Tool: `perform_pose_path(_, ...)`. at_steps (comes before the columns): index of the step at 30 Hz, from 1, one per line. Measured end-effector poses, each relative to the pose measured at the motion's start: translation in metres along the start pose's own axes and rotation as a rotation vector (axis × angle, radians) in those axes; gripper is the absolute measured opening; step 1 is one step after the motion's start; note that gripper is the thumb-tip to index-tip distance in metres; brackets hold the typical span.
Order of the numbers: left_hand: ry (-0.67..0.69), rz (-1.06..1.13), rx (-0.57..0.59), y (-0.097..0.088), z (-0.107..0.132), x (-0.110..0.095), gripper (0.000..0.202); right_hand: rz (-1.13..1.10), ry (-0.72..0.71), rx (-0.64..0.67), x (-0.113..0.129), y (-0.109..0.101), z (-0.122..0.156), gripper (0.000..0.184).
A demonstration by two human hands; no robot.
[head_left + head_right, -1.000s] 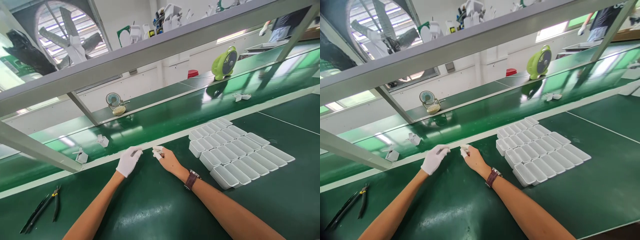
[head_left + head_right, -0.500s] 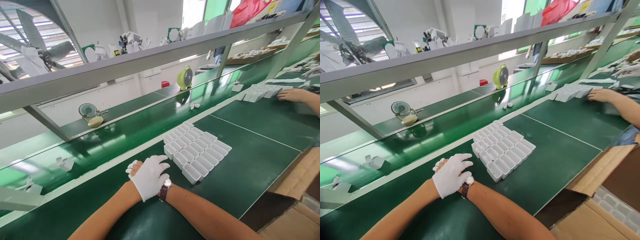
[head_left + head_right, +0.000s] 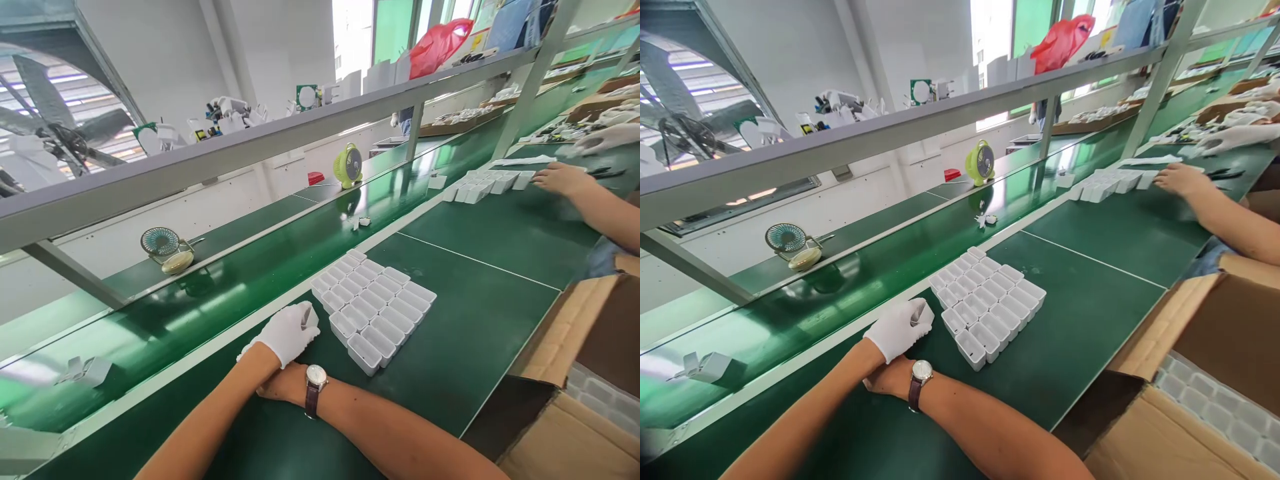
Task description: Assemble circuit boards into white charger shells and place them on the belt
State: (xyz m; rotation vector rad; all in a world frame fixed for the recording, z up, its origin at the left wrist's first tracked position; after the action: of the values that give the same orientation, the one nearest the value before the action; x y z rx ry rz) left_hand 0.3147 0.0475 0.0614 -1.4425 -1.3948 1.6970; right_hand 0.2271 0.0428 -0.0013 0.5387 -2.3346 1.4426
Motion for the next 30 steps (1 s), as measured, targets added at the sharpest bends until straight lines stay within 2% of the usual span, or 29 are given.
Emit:
perform_pose_path(2,-0.038,-0.020,-0.060,-0.013,0.008,0.015,0.028,0.029,-0.071,0.063,0.005,0.004,-0.002,0.014)
perform_pose_path(4,-0.025,-0.032,-0.231,-0.038,0.024,0.030,0.031,0.063,-0.124,0.104,0.009,0.003,-0.005,0.014)
perform_pose_path(7,0.031,-0.035,-0.513,-0.075,0.067,0.052,0.047,0.102,-0.153,0.127,0.012,-0.003,-0.008,0.012)
perform_pose_path(9,-0.002,-0.011,-0.570,-0.085,0.098,0.071,0.049,0.125,-0.136,0.131,0.011,-0.006,-0.008,0.011)
perform_pose_path(11,-0.079,0.057,-0.530,-0.083,0.127,0.092,0.045,0.143,-0.102,0.133,0.008,-0.008,-0.008,0.009)
perform_pose_path(14,-0.196,0.185,-0.441,-0.070,0.164,0.117,0.043,0.153,-0.052,0.126,0.004,-0.009,-0.007,0.009)
perform_pose_path(17,-0.261,0.253,-0.375,-0.059,0.188,0.132,0.043,0.132,-0.051,0.116,0.005,-0.011,-0.007,0.017)
perform_pose_path(20,-0.262,0.270,-0.384,-0.057,0.198,0.139,0.047,0.098,-0.111,0.125,0.011,-0.013,-0.005,0.027)
perform_pose_path(24,-0.256,0.391,-0.503,-0.051,0.201,0.148,0.052,0.067,-0.202,0.151,0.019,-0.012,0.002,0.033)
perform_pose_path(27,-0.339,0.418,-0.544,-0.034,0.202,0.155,0.059,0.053,-0.247,0.170,0.022,-0.010,0.007,0.035)
perform_pose_path(30,-0.444,0.385,-0.529,-0.019,0.204,0.158,0.069,0.028,-0.277,0.178,0.024,-0.009,0.010,0.035)
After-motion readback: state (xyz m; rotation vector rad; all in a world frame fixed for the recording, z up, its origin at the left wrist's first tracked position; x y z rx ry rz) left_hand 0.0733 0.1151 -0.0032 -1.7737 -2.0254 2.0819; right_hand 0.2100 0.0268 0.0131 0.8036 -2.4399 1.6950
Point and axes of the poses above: each hand's wrist, its own z-axis away from the middle knuckle, its own y-axis out of the palm, x = y × z, the point moved 9 cm from there along -z, towards the middle knuckle, and after that the axes turned 12 degrees about y, right-handed, at the moved point
